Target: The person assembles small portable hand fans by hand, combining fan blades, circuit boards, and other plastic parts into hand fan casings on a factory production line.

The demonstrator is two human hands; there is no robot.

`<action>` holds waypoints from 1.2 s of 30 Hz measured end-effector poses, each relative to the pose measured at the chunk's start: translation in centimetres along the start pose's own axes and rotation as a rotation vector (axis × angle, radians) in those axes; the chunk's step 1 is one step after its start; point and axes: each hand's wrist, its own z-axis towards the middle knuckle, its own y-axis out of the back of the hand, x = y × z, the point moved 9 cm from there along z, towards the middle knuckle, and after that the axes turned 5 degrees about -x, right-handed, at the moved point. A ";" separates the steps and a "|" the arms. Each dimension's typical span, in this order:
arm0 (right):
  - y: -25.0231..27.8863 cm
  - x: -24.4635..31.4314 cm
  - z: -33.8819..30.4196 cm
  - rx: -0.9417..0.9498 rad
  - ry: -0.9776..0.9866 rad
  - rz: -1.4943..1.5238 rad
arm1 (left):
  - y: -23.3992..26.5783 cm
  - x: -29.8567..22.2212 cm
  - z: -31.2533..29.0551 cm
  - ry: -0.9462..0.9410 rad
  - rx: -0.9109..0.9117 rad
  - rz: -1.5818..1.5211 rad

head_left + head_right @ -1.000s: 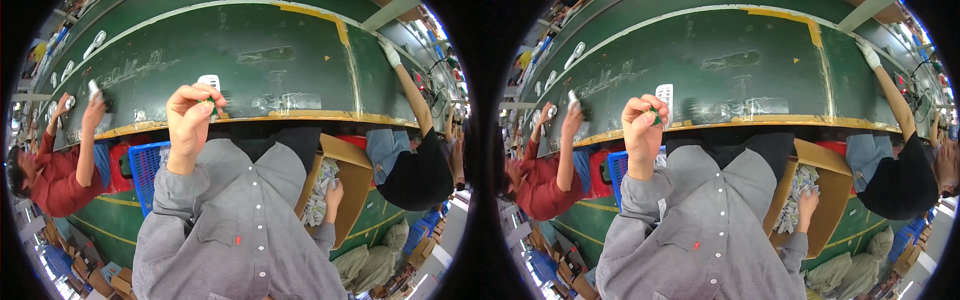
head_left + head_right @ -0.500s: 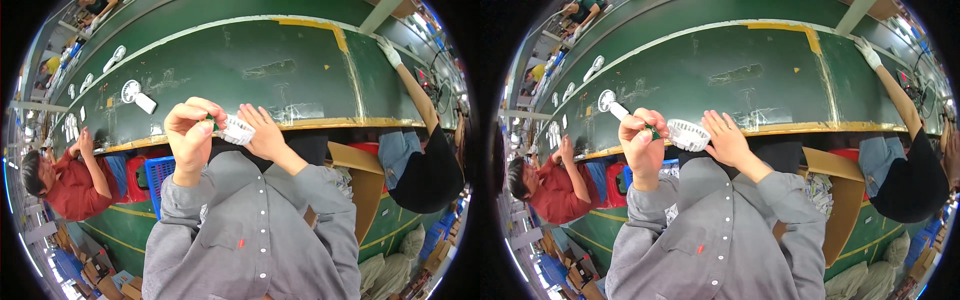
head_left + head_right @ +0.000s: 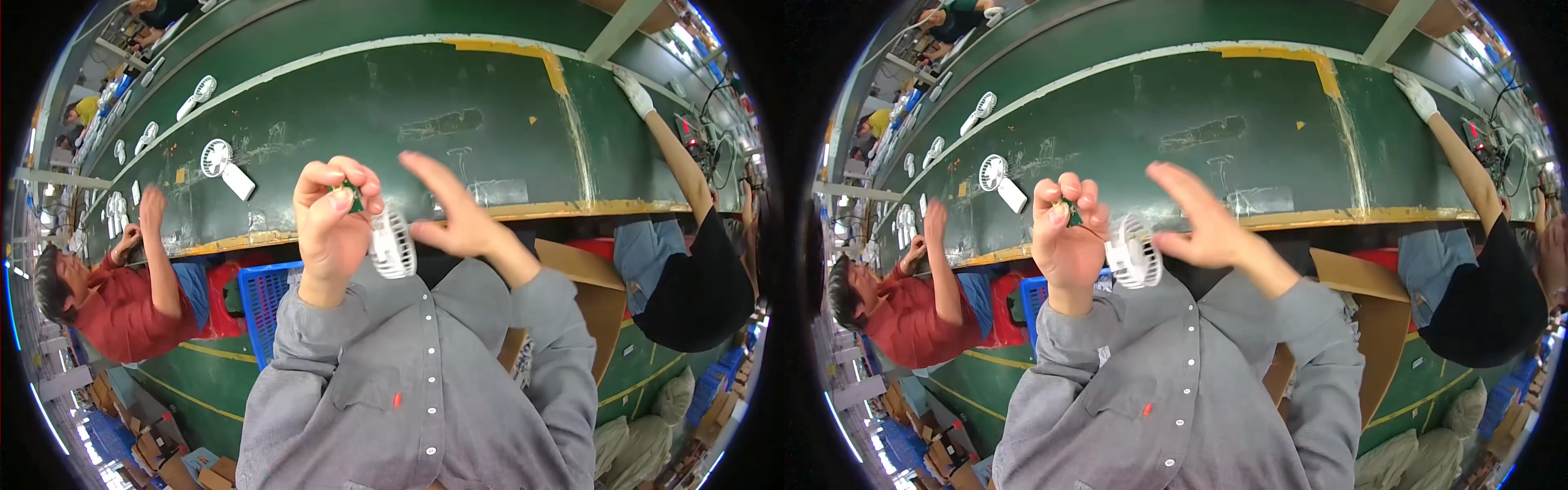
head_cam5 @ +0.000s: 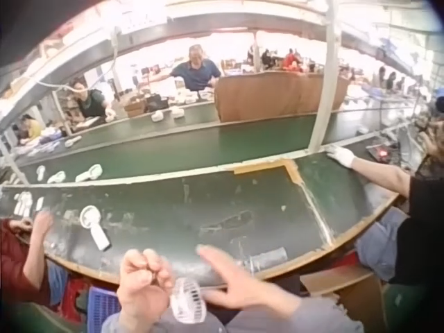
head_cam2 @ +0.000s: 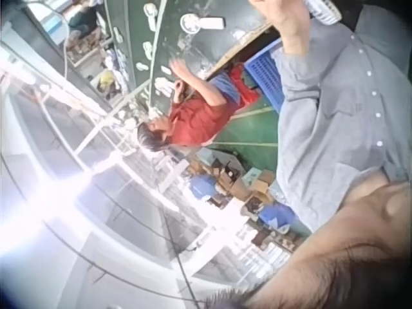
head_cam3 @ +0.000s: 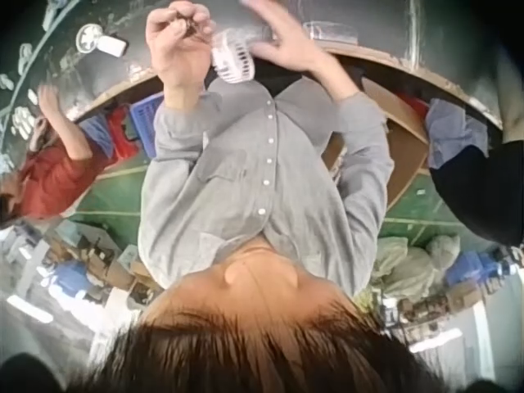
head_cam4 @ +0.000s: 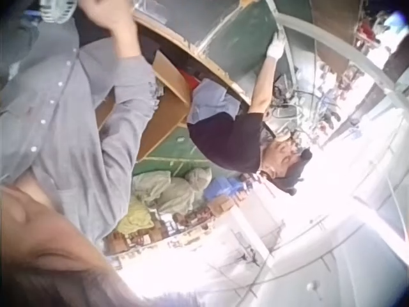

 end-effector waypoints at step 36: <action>16.9 -11.6 -18.3 -0.996 -0.635 0.998 | 9.2 13.7 3.6 -0.216 0.597 2.158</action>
